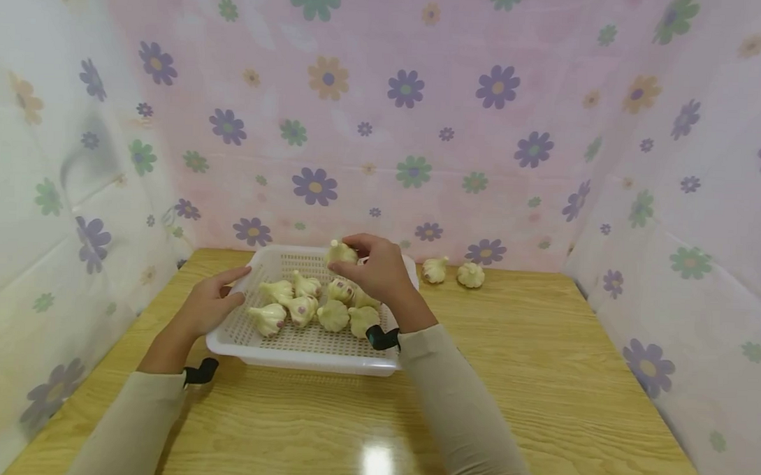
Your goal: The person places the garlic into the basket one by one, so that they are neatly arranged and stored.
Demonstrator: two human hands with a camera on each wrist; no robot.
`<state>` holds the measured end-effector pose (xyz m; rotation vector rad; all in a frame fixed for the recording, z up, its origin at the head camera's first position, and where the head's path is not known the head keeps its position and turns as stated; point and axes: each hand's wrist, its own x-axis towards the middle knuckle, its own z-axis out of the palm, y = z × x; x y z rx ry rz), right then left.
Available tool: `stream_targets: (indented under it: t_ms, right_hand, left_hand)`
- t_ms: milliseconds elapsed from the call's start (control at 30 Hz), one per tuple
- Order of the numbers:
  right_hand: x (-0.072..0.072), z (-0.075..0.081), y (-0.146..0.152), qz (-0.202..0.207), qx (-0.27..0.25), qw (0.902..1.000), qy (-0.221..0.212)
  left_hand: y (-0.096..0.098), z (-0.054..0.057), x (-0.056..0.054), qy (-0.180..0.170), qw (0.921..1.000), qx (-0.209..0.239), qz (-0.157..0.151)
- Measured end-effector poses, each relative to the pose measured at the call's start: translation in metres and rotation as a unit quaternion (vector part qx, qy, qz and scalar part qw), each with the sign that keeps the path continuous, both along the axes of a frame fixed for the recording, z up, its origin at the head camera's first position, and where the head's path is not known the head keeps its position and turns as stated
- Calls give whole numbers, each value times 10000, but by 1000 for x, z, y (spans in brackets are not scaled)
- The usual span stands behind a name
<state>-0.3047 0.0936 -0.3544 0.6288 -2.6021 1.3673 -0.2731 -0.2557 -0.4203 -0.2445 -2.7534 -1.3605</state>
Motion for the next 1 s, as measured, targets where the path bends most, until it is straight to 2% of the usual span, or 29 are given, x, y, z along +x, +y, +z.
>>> stream_targets:
  t_ms: [333, 533, 767, 1000]
  right_hand:
    - [0, -7, -16, 554, 563, 9965, 289]
    - [0, -10, -25, 1015, 774, 9917, 174]
    - [0, -11, -40, 1602, 1314, 9781, 198]
    - [-4, -14, -53, 2004, 1780, 9620, 520]
  left_hand:
    - [0, -1, -1, -68, 10000, 20, 17]
    - [1, 0, -1, -50, 10000, -52, 33]
    - [0, 1, -1, -67, 9999, -96, 29]
    - [1, 2, -1, -64, 10000, -37, -4]
